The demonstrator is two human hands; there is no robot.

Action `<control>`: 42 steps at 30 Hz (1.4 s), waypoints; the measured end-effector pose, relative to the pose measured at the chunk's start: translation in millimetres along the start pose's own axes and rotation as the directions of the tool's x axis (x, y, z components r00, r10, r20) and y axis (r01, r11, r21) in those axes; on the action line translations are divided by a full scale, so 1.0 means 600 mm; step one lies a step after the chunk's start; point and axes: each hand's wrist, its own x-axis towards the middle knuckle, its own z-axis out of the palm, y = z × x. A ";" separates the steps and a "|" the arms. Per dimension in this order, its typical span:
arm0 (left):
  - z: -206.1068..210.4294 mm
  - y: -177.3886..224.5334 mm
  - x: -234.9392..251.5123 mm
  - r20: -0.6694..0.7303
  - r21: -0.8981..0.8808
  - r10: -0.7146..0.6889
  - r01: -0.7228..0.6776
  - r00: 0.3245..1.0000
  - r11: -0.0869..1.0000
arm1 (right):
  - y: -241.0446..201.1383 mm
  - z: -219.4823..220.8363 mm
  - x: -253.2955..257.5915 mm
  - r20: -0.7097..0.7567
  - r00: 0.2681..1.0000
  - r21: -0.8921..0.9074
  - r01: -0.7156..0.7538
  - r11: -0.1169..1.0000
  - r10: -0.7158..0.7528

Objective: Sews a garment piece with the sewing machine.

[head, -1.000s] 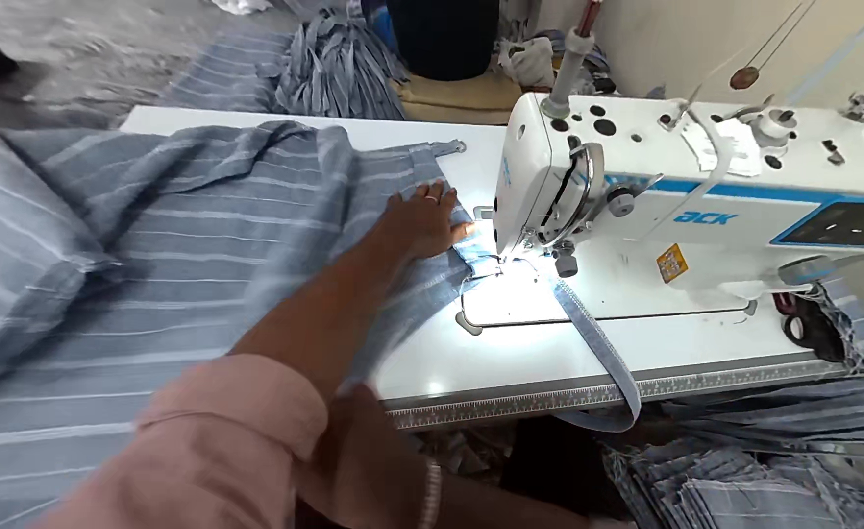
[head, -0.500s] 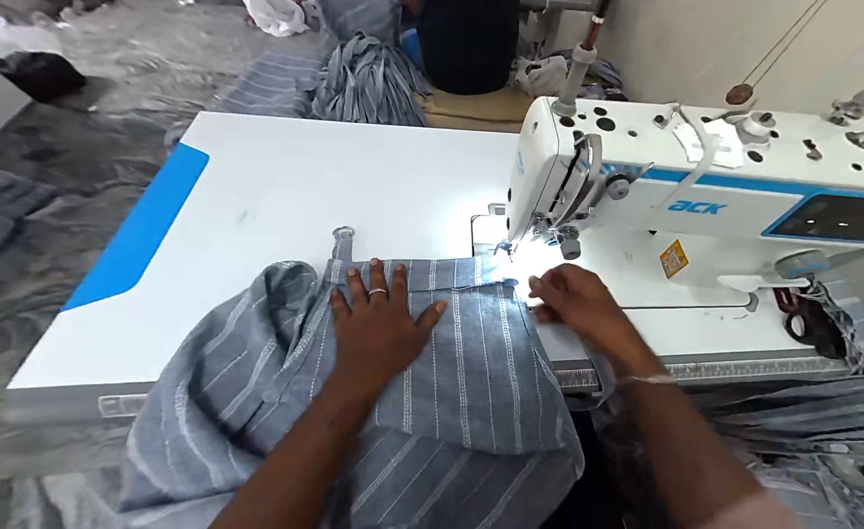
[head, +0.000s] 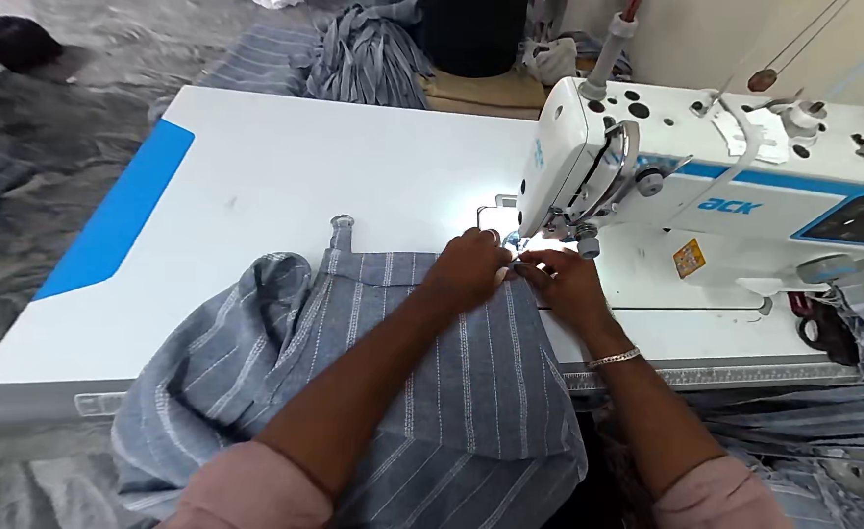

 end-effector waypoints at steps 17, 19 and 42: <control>-0.007 -0.016 -0.015 0.175 0.110 -0.023 0.004 0.984 0.994 | -0.063 -0.172 -0.099 0.399 0.903 -0.125 -0.121 0.985 0.162; -0.020 -0.018 -0.014 0.234 0.155 -0.026 -0.011 0.972 0.988 | -0.047 -0.229 -0.160 0.264 0.913 -0.110 -0.292 0.950 0.311; 0.041 0.153 -0.096 0.006 0.145 -0.209 0.206 0.978 0.968 | 0.099 -0.267 -0.102 0.052 0.838 -0.506 -0.447 0.738 0.543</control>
